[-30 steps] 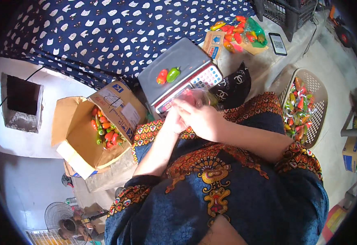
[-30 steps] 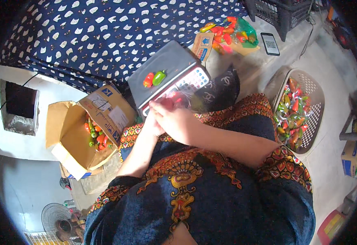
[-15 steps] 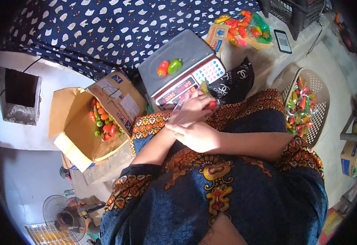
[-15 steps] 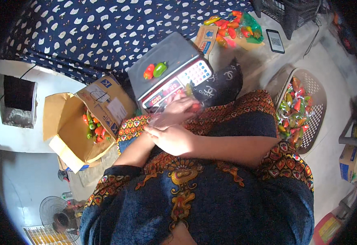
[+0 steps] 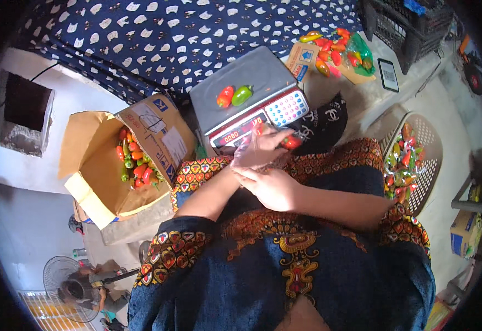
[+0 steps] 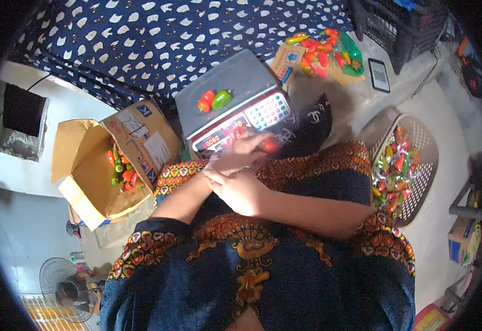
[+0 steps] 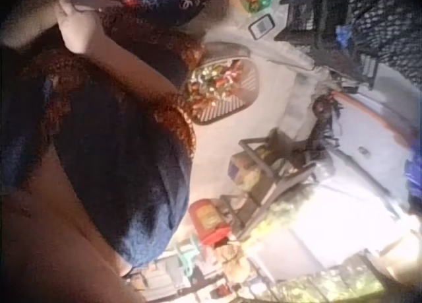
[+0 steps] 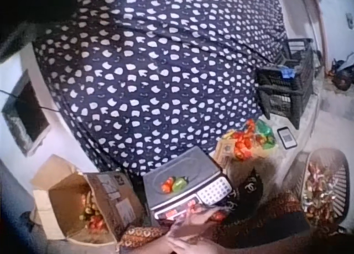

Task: The person picks peppers from a cardboard box, places them on a digital scale to weigh them, and then puts them into small clear plastic bags.

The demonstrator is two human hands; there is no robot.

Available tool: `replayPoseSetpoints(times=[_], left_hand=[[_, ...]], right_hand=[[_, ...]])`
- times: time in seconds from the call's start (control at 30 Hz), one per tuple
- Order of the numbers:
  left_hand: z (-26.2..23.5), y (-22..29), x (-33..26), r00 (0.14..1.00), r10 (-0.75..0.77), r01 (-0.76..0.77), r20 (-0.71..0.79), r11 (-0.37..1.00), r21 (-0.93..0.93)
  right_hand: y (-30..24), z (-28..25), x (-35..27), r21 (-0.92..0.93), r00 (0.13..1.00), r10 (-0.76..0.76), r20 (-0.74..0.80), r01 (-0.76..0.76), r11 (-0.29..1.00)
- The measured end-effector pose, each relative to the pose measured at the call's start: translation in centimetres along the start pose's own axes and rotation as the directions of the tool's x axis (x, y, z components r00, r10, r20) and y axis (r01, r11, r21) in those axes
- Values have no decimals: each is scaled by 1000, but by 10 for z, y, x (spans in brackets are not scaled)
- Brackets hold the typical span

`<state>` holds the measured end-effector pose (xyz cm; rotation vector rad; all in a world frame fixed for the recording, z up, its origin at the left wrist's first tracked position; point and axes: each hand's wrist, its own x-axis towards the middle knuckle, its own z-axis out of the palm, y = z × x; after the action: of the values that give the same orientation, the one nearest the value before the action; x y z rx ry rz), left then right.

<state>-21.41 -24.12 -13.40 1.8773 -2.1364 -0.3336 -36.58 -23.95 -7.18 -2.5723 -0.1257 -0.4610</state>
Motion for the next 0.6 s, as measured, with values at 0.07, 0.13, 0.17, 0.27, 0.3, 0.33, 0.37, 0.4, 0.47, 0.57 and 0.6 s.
replayPoseSetpoints(times=[0.07, 0.13, 0.17, 0.27, 0.3, 0.33, 0.37, 0.4, 0.47, 0.57, 0.6], left_hand=[[6, 1, 0, 995, 44, -33, -89, 991, 127], [15, 3, 4, 994, -11, 41, -109, 959, 280], [18, 5, 8, 991, 18, 38, -130, 910, 413], [42, -1, 9, 987, -94, 146, -133, 872, 467], [22, 4, 9, 994, -109, 104, -12, 911, 399], [-18, 20, 9, 982, -76, 34, 170, 972, 233], [-64, 34, 5, 944, -18, 10, 330, 1000, 27], [-106, 44, 3, 911, 75, 0, 406, 983, -182], [-163, 42, 0, 938, 14, 133, 347, 908, -397], [-161, -6, 6, 943, -250, 71, -221, 797, -600], [-154, -31, 13, 889, -374, 158, -265, 793, -589]], right_hand=[[5, 1, 0, 2, 1000, 11, -2, -11, 1000], [11, 1, -1, 67, 999, 35, -22, -34, 997], [16, -3, 1, 94, 982, -30, -185, 48, 994], [26, -31, 9, 209, 992, 109, -61, -94, 973], [28, -50, 12, 246, 970, 241, 43, -244, 938], [35, -70, 15, 261, 975, 219, -26, -205, 943], [47, -76, 14, 319, 967, 241, -76, -206, 925], [61, -80, 12, 378, 952, 279, -127, -214, 901], [76, -88, 15, 364, 927, 355, -117, -293, 884], [84, -92, 26, 357, 932, 336, -133, -271, 894], [85, -93, 30, 357, 939, 311, -144, -244, 902]])
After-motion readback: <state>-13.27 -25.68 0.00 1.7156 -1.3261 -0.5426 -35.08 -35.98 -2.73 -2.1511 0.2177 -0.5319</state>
